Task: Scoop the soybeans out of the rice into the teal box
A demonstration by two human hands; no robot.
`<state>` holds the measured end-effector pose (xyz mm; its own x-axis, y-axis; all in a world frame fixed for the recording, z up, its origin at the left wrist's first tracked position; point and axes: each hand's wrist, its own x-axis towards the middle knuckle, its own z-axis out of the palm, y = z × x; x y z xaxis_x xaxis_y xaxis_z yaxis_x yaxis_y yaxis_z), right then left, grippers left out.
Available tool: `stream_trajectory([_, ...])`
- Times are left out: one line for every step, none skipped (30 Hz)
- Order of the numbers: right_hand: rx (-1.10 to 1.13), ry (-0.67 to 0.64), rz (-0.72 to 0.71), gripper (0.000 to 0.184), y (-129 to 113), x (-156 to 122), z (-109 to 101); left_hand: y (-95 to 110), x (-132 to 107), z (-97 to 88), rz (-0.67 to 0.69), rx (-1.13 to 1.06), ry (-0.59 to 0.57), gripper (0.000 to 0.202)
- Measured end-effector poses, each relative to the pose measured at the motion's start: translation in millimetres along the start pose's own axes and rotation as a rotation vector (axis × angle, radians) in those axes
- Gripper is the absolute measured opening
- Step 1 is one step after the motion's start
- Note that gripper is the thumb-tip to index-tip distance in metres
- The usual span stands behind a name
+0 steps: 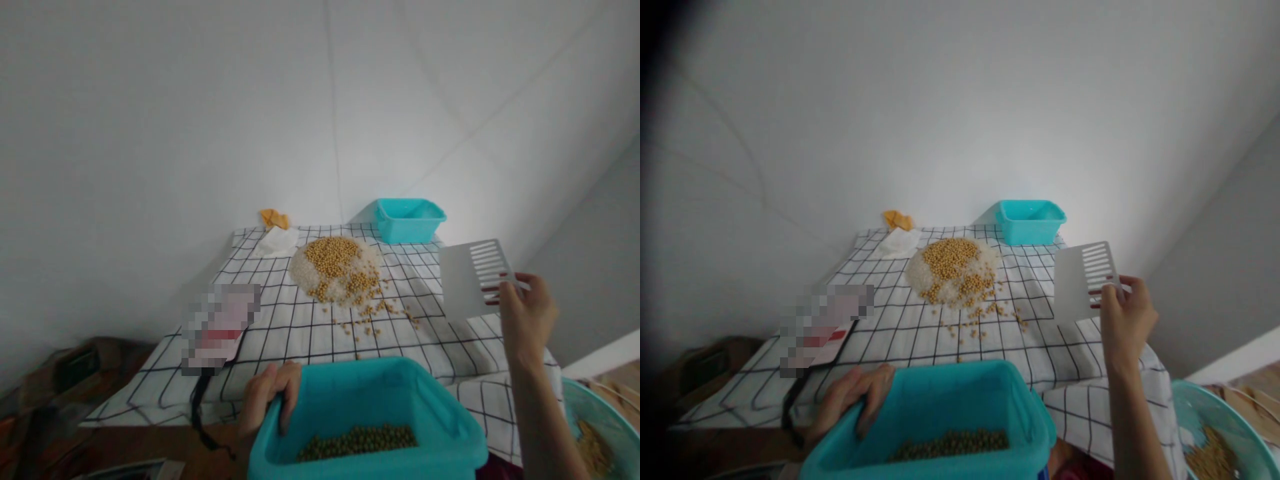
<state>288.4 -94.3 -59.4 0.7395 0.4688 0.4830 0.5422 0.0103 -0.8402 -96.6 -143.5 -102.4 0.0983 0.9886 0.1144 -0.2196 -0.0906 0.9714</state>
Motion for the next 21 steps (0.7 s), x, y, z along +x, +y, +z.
stream_trajectory([-0.088, -0.004, 0.026, 0.033, 5, -6, -15, 1, 2, -0.5, 0.009, 0.023, -0.016, 0.068])
stream_trajectory([-0.161, -0.029, 0.047, 0.034, 11, -13, -28, 1, 5, -0.6, -0.037, 0.053, -0.084, 0.066])
stream_trajectory([-0.185, -0.062, 0.078, 0.036, 17, -20, -39, 2, 7, 0.1, -0.087, 0.089, -0.176, 0.065])
stream_trajectory([-0.168, -0.086, 0.103, 0.039, 23, -26, -46, 2, 10, 2.1, -0.082, 0.119, -0.238, 0.066])
stream_trajectory([-0.127, -0.129, 0.119, 0.041, 28, -31, -50, 2, 12, 5.3, -0.067, 0.138, -0.240, 0.066])
stream_trajectory([-0.080, -0.133, 0.148, 0.043, 32, -34, -51, 2, 13, 9.4, -0.061, 0.156, -0.253, 0.067])
stream_trajectory([-0.029, -0.155, 0.174, 0.045, 34, -37, -49, 2, 14, 14.1, -0.045, 0.164, -0.223, 0.066])
stream_trajectory([0.014, -0.169, 0.195, 0.045, 35, -38, -46, 1, 15, 18.8, -0.043, 0.157, -0.193, 0.066])
stream_trajectory([0.046, -0.188, 0.208, 0.044, 33, -39, -40, 1, 14, 23.0, -0.046, 0.147, -0.171, 0.065])
stream_trajectory([0.068, -0.209, 0.210, 0.042, 30, -40, -34, 0, 14, 26.4, -0.050, 0.133, -0.149, 0.065])
stream_trajectory([0.090, -0.232, 0.207, 0.041, 25, -40, -27, -1, 14, 28.6, -0.055, 0.120, -0.141, 0.066])
stream_trajectory([0.100, -0.257, 0.198, 0.039, 19, -41, -20, -2, 14, 29.8, -0.057, 0.108, -0.138, 0.066])
stream_trajectory([0.104, -0.286, 0.190, 0.038, 13, -43, -14, -3, 14, 30.0, -0.056, 0.099, -0.137, 0.067])
stream_trajectory([0.104, -0.300, 0.183, 0.036, 6, -45, -8, -4, 14, 29.7, -0.052, 0.090, -0.139, 0.067])
stream_trajectory([0.104, -0.321, 0.175, 0.034, 0, -48, -2, -5, 14, 29.0, -0.048, 0.081, -0.142, 0.067])
stream_trajectory([0.103, -0.333, 0.170, 0.033, -5, -52, 3, -6, 14, 28.2, -0.045, 0.073, -0.144, 0.067])
stream_trajectory([0.104, -0.348, 0.164, 0.033, -10, -56, 8, -6, 14, 27.5, -0.043, 0.067, -0.146, 0.067])
stream_trajectory([0.106, -0.365, 0.159, 0.032, -14, -60, 12, -7, 14, 26.9, -0.044, 0.065, -0.147, 0.067])
stream_trajectory([0.115, -0.386, 0.156, 0.032, -17, -63, 16, -6, 14, 26.5, -0.046, 0.067, -0.149, 0.068])
stream_trajectory([0.129, -0.414, 0.158, 0.031, -20, -67, 19, -6, 14, 26.3, -0.047, 0.073, -0.150, 0.068])
stream_trajectory([0.147, -0.445, 0.160, 0.030, -22, -70, 22, -6, 14, 26.3, -0.047, 0.082, -0.153, 0.068])
